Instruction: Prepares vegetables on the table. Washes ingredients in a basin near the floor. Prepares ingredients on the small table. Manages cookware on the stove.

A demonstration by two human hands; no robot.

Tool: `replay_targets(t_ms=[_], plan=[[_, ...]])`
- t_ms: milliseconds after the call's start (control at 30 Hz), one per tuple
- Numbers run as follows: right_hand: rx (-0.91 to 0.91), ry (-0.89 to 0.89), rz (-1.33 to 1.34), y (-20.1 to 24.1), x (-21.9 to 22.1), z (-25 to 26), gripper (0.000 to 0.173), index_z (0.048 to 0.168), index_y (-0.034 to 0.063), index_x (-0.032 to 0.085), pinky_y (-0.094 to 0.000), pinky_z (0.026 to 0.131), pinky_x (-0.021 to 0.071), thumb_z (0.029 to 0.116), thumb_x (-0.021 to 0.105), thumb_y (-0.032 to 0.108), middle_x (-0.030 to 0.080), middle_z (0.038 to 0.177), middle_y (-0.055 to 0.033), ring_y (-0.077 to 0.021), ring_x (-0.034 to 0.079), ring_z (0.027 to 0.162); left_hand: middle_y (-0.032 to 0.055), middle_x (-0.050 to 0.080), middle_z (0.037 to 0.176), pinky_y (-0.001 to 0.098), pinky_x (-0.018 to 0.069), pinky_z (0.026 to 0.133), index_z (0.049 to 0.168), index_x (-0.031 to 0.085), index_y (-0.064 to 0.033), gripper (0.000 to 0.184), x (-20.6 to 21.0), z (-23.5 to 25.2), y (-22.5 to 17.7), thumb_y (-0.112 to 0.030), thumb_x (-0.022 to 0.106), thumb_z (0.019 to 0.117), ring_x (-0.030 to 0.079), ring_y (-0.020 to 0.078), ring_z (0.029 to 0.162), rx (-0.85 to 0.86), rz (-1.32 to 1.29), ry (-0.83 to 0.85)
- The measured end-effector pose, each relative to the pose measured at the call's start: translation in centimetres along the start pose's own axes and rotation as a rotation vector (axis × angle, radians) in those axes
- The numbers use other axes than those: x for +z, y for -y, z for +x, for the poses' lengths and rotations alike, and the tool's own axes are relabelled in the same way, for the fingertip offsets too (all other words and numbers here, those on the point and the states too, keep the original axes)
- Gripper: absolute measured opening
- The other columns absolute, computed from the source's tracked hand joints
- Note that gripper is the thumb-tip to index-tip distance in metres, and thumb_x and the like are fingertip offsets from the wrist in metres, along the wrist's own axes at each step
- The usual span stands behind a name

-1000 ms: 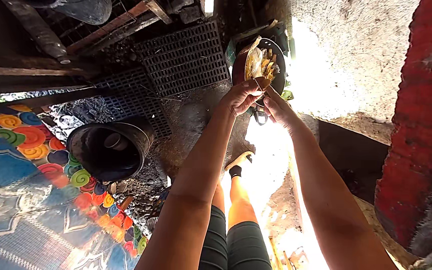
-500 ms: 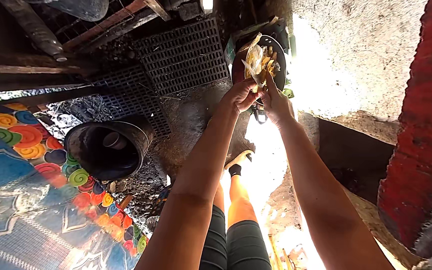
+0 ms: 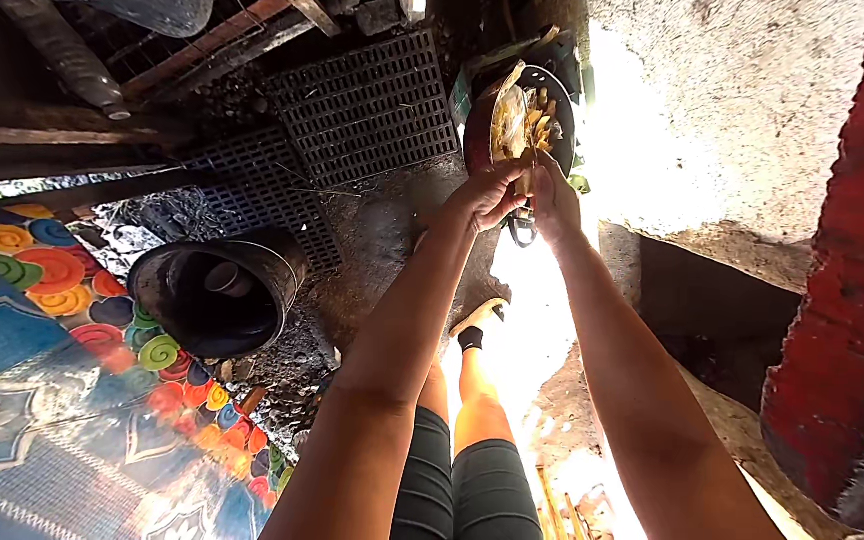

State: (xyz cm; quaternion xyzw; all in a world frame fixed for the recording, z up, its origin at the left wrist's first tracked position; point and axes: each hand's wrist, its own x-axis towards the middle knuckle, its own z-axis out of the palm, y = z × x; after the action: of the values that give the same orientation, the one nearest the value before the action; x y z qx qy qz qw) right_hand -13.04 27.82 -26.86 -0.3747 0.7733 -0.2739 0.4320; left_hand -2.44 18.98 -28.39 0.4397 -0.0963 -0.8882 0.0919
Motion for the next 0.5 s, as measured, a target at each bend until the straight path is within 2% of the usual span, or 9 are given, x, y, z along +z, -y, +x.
replay_targets(t_ms=[67, 100, 200, 267, 367, 433, 500], plan=[[0.013, 0.060, 0.004, -0.1, -0.6, 0.4, 0.050, 0.155, 0.0008, 0.043, -0.0376, 0.095, 0.0521, 0.1127, 0.032, 0.025, 0.060, 0.141, -0.0219, -0.0225, 0.066, 0.111, 0.0049, 0.061, 0.095, 0.0234, 0.0551, 0.069, 0.120, 0.054, -0.0041, 0.017, 0.0, -0.1, 0.4, -0.006, 0.042, 0.1085, 0.062, 0.0100, 0.077, 0.028, -0.003, -0.007], [0.006, 0.106, 0.002, -0.1, -0.9, 0.6, 0.051, 0.156, 0.0015, 0.040, -0.0379, 0.096, 0.0502, 0.1125, 0.032, 0.026, 0.058, 0.144, -0.0219, -0.0224, 0.065, 0.112, 0.0048, 0.062, 0.095, 0.0235, 0.0555, 0.070, 0.119, 0.055, -0.0039, 0.017, -0.2, -0.1, 0.5, -0.007, 0.042, 0.1087, 0.063, 0.0100, 0.077, 0.039, -0.015, -0.012], [-0.007, 0.197, -0.022, -0.2, -1.4, 0.8, 0.057, 0.162, 0.0038, 0.028, -0.0442, 0.107, 0.0466, 0.1109, 0.034, 0.029, 0.054, 0.148, -0.0255, -0.0294, 0.061, 0.125, 0.0052, 0.061, 0.093, 0.0244, 0.0563, 0.069, 0.115, 0.055, -0.0059, 0.016, -0.5, 0.2, 0.1, -0.010, 0.040, 0.1097, 0.063, 0.0108, 0.075, 0.024, -0.042, -0.016], [-0.031, 0.186, -0.050, -0.5, -1.6, 0.8, 0.060, 0.164, 0.0054, 0.025, -0.0470, 0.104, 0.0458, 0.1103, 0.035, 0.030, 0.056, 0.145, -0.0255, -0.0308, 0.061, 0.121, 0.0051, 0.060, 0.092, 0.0221, 0.0547, 0.063, 0.113, 0.054, -0.0075, 0.014, -0.1, 0.2, -0.1, -0.011, 0.041, 0.1090, 0.061, 0.0099, 0.071, -0.006, -0.038, -0.025], [-0.081, 0.173, -0.083, -0.9, -1.7, 1.2, 0.056, 0.160, 0.0015, 0.033, -0.0465, 0.108, 0.0440, 0.1111, 0.034, 0.029, 0.053, 0.151, -0.0230, -0.0318, 0.059, 0.130, 0.0054, 0.061, 0.091, 0.0214, 0.0542, 0.061, 0.112, 0.053, -0.0077, 0.011, 0.1, 0.0, -0.4, -0.010, 0.043, 0.1082, 0.061, 0.0098, 0.069, -0.026, 0.002, -0.044], [-0.067, 0.174, -0.074, -1.0, -1.6, 1.3, 0.053, 0.157, -0.0005, 0.037, -0.0478, 0.107, 0.0448, 0.1113, 0.036, 0.027, 0.055, 0.147, -0.0257, -0.0331, 0.060, 0.127, 0.0055, 0.061, 0.091, 0.0225, 0.0543, 0.062, 0.113, 0.054, -0.0071, 0.011, -0.1, 0.0, -0.3, -0.009, 0.045, 0.1077, 0.061, 0.0104, 0.070, -0.026, 0.040, -0.048], [-0.039, 0.173, -0.074, -0.9, -1.6, 1.5, 0.051, 0.153, -0.0019, 0.041, -0.0461, 0.101, 0.0488, 0.1117, 0.036, 0.027, 0.059, 0.139, -0.0268, -0.0308, 0.065, 0.117, 0.0051, 0.061, 0.089, 0.0219, 0.0554, 0.061, 0.113, 0.054, -0.0054, 0.010, -0.2, 0.0, -0.1, -0.008, 0.047, 0.1072, 0.062, 0.0100, 0.068, -0.012, 0.082, -0.055]])
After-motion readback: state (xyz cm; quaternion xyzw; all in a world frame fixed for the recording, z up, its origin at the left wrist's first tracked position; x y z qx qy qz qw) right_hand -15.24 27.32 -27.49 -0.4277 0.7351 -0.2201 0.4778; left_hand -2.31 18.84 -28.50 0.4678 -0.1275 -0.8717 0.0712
